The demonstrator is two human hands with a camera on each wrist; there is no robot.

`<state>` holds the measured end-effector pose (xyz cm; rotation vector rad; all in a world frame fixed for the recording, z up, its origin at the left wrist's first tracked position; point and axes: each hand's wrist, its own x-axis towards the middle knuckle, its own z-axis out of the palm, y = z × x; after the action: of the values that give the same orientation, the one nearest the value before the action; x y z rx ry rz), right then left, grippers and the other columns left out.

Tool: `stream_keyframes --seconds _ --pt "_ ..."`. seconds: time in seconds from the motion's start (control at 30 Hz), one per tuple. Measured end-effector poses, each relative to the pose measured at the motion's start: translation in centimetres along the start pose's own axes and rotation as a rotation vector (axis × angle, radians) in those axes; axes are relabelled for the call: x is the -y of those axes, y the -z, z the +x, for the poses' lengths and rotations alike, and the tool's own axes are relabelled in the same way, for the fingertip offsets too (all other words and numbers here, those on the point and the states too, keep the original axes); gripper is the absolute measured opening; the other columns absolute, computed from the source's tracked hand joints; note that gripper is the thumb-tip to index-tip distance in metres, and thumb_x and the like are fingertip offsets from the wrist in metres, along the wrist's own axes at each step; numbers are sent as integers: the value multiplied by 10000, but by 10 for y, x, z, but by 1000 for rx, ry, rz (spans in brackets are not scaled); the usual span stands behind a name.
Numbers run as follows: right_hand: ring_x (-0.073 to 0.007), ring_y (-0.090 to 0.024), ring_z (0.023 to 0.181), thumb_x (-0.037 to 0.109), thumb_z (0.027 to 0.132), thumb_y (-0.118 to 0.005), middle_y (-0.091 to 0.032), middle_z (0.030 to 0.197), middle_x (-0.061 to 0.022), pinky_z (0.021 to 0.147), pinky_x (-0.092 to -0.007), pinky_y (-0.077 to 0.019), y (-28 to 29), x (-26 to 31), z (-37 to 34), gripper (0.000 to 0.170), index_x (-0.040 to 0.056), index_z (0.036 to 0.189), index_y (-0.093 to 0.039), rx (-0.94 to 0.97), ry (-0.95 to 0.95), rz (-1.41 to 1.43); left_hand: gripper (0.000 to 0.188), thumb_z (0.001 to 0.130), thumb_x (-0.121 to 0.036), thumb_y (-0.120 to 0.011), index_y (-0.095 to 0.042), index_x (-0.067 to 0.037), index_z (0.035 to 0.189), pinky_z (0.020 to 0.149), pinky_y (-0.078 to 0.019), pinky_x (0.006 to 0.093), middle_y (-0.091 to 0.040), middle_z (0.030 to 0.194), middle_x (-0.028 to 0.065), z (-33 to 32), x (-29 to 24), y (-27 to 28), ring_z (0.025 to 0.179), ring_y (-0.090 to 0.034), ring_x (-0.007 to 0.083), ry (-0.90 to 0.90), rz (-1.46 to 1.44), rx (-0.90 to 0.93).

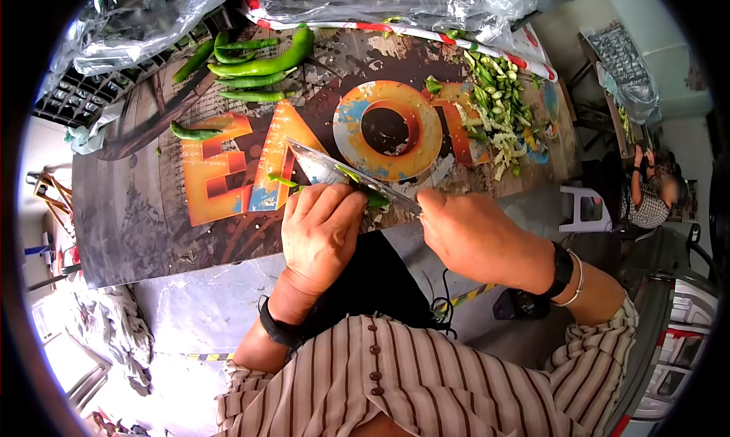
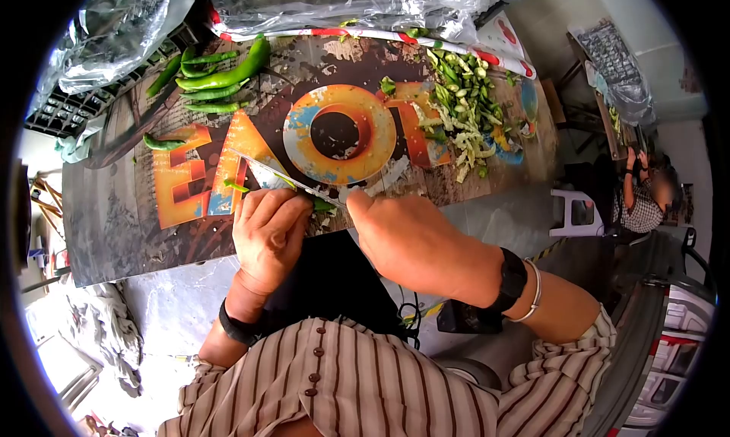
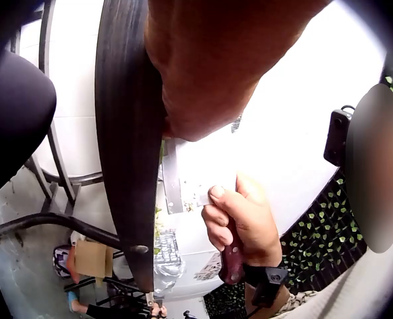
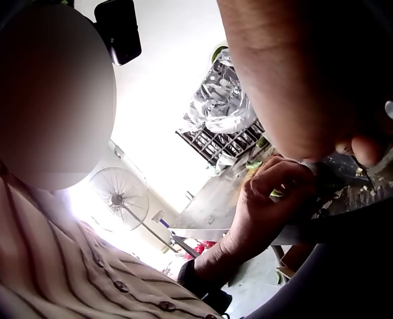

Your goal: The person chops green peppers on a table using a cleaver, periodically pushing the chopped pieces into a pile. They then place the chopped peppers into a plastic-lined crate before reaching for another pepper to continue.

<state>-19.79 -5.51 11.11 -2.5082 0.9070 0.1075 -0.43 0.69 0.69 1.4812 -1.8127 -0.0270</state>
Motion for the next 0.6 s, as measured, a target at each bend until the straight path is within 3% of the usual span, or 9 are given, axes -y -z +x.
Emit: stream_keyframes --seconds 0.33,0.47,0.6 --pt "-391 -613 583 63 861 -564 -586 617 -192 511 -475 -471 -23 -12 31 136 -23 919 -477 -224 98 85 174 769 -93 -705 -654 -143 928 783 -439 337 -621 937 -24 -1 0 -1 903 -586 192 5 -14 -17" --pt "-386 -609 579 64 862 -565 -586 618 -184 509 -473 -468 -14 -9 24 142 -22 927 -472 -238 72 56 183 745 -64 -732 -684 -135 907 802 -457 356 -635 937 -3 -1 -1 -1 904 -593 233 37 -29 -12" --pt "-383 -603 569 57 865 -558 -578 604 -183 507 -475 -462 -1 3 7 138 -21 920 -458 -132 63 60 173 744 -63 -732 -684 -131 896 799 -462 353 -635 936 -2 0 -1 0 898 -591 235 26 -37 -16"
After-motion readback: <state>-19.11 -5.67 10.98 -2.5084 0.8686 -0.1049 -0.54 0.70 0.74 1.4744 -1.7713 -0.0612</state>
